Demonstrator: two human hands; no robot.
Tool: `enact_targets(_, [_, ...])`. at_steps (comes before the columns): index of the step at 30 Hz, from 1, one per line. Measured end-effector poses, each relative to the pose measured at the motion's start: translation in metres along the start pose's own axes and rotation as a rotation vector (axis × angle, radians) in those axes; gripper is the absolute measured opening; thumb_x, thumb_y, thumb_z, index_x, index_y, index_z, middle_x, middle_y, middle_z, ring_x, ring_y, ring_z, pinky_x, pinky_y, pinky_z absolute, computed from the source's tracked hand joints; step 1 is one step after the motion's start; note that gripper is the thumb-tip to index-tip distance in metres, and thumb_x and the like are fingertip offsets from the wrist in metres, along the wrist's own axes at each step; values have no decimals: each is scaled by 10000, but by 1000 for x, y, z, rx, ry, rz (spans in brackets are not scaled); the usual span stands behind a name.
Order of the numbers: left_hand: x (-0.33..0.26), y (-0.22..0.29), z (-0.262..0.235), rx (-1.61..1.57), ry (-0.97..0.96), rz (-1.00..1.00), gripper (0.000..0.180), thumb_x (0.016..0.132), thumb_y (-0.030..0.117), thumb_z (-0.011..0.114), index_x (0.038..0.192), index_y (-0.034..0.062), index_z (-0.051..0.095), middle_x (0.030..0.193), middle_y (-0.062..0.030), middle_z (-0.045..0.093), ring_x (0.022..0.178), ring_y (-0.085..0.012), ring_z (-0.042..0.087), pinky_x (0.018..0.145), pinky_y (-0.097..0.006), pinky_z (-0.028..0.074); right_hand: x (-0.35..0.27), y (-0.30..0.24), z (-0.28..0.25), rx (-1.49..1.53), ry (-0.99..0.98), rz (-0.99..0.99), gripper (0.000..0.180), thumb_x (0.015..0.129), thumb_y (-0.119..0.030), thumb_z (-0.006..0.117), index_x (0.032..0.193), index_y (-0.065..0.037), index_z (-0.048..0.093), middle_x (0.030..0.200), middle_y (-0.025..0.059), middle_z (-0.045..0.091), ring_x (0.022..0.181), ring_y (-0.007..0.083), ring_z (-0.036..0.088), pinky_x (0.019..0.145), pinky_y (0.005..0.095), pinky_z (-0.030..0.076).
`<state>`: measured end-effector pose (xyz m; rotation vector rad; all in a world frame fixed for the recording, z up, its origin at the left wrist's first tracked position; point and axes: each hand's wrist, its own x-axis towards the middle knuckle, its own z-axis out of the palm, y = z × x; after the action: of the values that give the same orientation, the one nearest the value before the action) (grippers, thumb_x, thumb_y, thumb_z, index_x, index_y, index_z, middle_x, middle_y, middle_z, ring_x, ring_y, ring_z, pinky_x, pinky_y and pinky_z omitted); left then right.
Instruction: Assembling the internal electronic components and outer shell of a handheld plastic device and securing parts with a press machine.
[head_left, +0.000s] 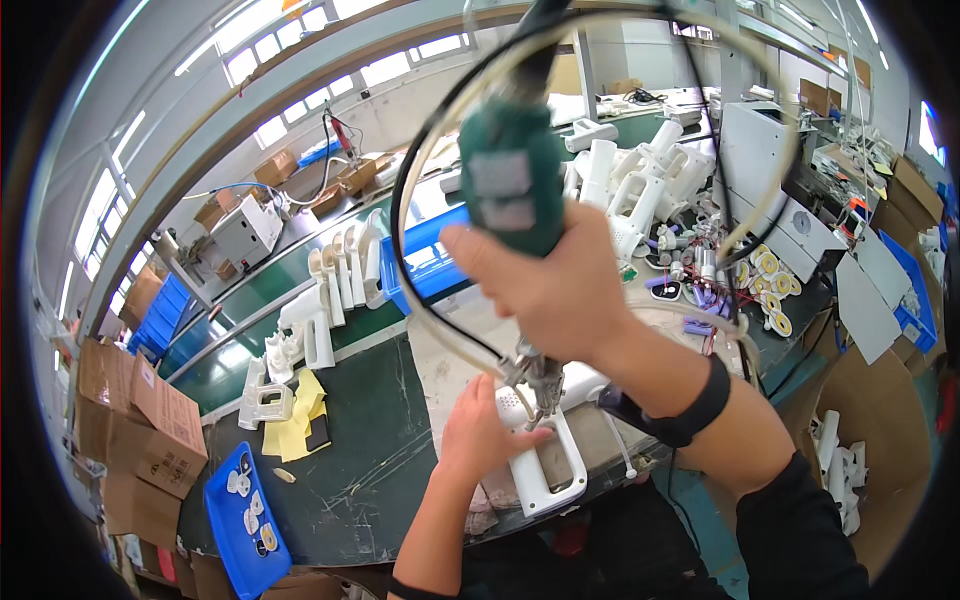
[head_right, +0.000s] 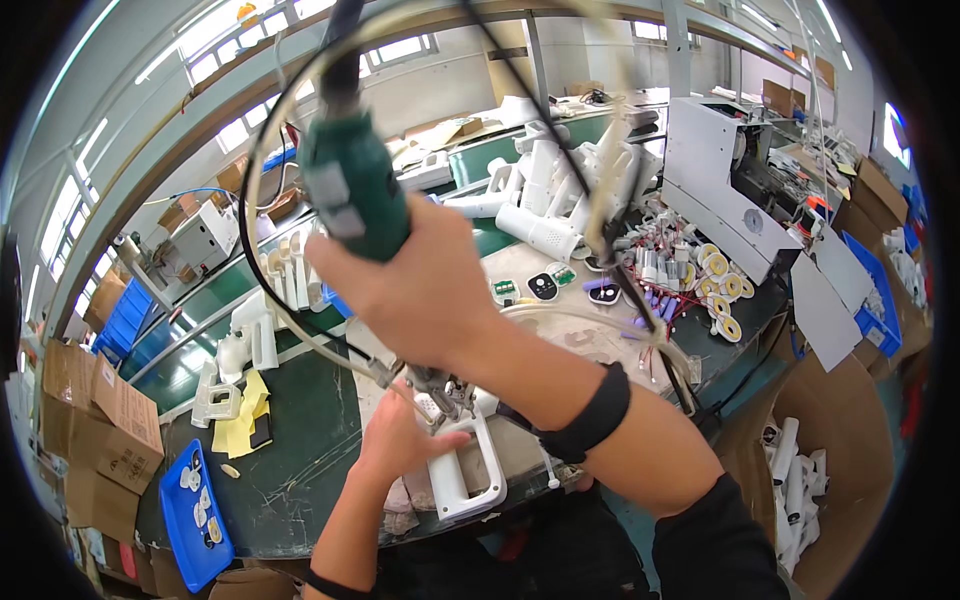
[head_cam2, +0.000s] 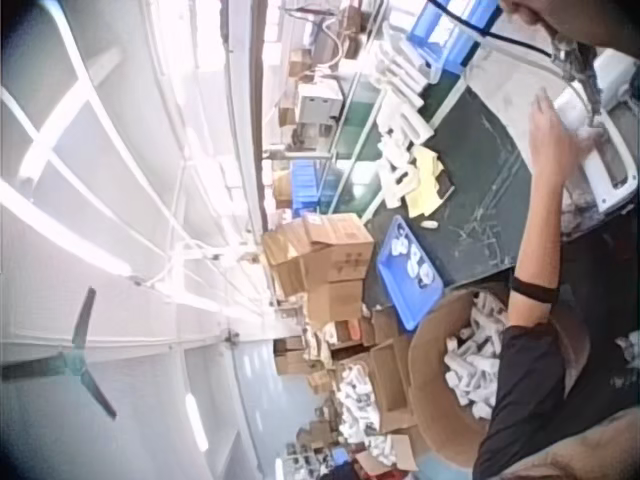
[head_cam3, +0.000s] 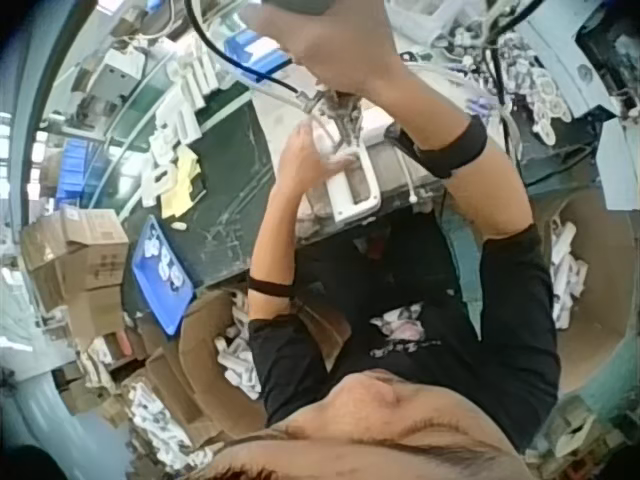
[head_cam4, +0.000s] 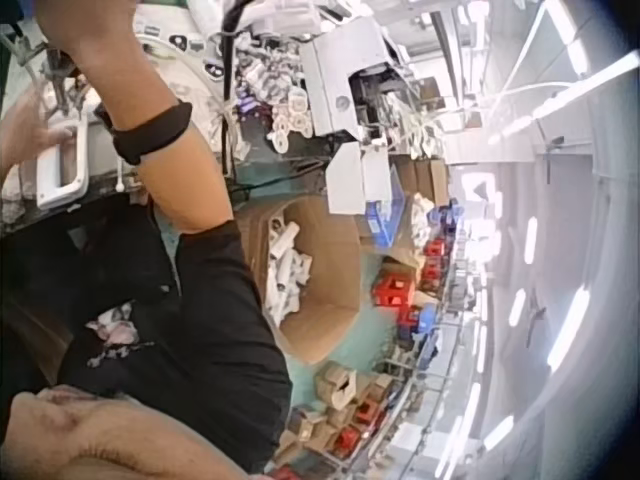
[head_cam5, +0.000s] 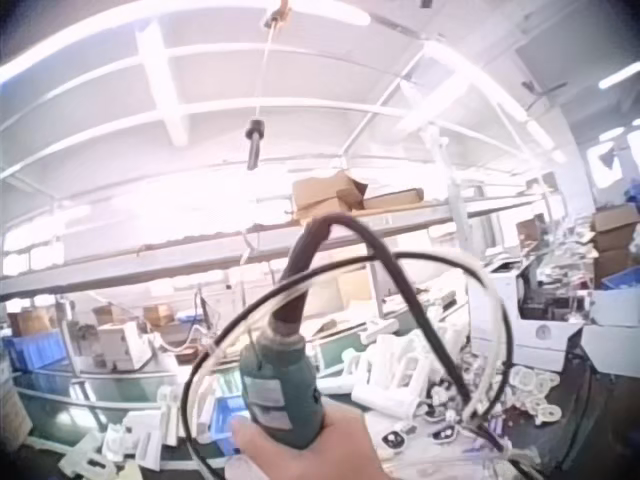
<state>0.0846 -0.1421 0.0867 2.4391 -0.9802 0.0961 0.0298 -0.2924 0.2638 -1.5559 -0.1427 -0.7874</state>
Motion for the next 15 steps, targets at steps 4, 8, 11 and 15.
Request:
enact_targets(4, [-32, -20, 5, -609, -130, -143, 1137, 590, 456, 867, 1396, -124, 312, 1252, -248, 537, 1205, -339, 520, 1022, -386, 415, 18, -47, -13, -55, 59, -211, 265, 766, -264, 700, 748, -5, 644, 634, 58, 622, 551, 126, 558, 550, 311, 451])
enact_targets(8, [-41, -31, 25, -473, 28, -169, 1151, 532, 473, 868, 1407, -61, 346, 1244, -225, 543, 1191, -351, 501, 1025, -423, 392, 30, -45, 22, 40, 36, -217, 274, 787, -276, 705, 732, -14, 646, 572, 41, 589, 492, 108, 542, 494, 270, 438])
enact_targets(11, [-38, -24, 17, -576, -76, -222, 1218, 526, 446, 886, 1454, -65, 283, 1346, -246, 450, 1243, -321, 470, 1061, -400, 372, 34, -23, 42, 60, 33, -160, 273, 776, -270, 665, 745, 1, 650, 587, 66, 613, 537, 151, 560, 560, 327, 462])
enact_targets(15, [-44, -26, 24, -515, -49, -260, 1241, 526, 547, 856, 1456, -45, 287, 1318, -240, 476, 1263, -355, 422, 1098, -442, 271, 38, 6, 61, 46, -10, -68, 291, 797, -299, 681, 793, -8, 677, 615, 72, 634, 562, 151, 584, 586, 323, 478])
